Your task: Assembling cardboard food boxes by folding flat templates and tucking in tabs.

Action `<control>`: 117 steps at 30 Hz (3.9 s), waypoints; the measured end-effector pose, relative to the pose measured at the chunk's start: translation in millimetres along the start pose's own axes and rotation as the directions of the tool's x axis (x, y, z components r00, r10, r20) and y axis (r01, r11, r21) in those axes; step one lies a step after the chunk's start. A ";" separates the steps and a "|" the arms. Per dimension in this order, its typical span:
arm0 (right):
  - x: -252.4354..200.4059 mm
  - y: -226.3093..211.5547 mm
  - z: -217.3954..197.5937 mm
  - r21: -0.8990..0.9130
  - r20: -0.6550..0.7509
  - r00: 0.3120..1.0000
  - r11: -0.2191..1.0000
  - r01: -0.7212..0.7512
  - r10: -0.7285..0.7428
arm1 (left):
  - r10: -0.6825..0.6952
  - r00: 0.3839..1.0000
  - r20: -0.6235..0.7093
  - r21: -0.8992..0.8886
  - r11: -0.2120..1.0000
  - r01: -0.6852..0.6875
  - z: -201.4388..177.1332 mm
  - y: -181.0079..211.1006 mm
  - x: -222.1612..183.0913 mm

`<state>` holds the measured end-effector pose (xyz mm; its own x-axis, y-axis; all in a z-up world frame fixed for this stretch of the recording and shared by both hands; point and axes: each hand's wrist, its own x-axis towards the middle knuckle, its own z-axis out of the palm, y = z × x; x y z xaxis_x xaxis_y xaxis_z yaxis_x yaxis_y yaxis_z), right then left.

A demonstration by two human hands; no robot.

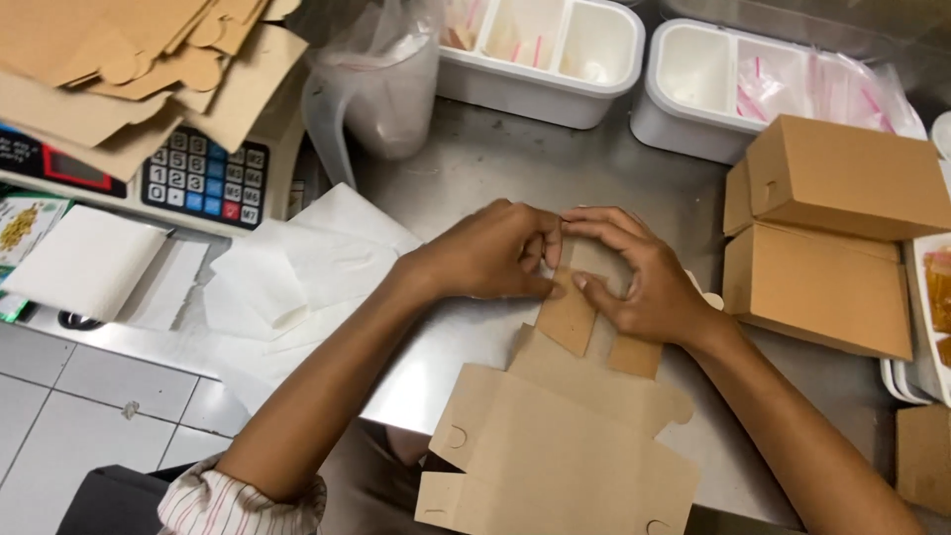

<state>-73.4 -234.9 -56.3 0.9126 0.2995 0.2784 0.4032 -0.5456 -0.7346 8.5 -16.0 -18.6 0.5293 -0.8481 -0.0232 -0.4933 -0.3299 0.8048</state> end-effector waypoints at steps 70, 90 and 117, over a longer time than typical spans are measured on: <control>-0.7 4.9 0.3 -0.061 0.053 0.999 0.998 0.007 -0.004 | -0.086 0.989 0.118 0.073 0.994 0.078 -3.0 -4.1 3.0; -0.5 3.1 0.2 -0.085 0.052 0.999 0.996 -0.009 0.013 | -0.070 0.997 0.021 0.052 0.996 0.068 5.6 -18.3 7.9; -0.8 6.3 0.7 -0.072 0.054 0.999 0.997 0.013 -0.009 | -0.082 0.993 0.082 0.039 0.996 0.079 -1.0 -11.1 6.4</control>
<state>-71.6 -238.0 -61.6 0.9039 0.3461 0.2515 0.4189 -0.5966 -0.6845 18.1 -17.3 -27.1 0.5092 -0.8496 -0.1378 -0.4770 -0.4118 0.7765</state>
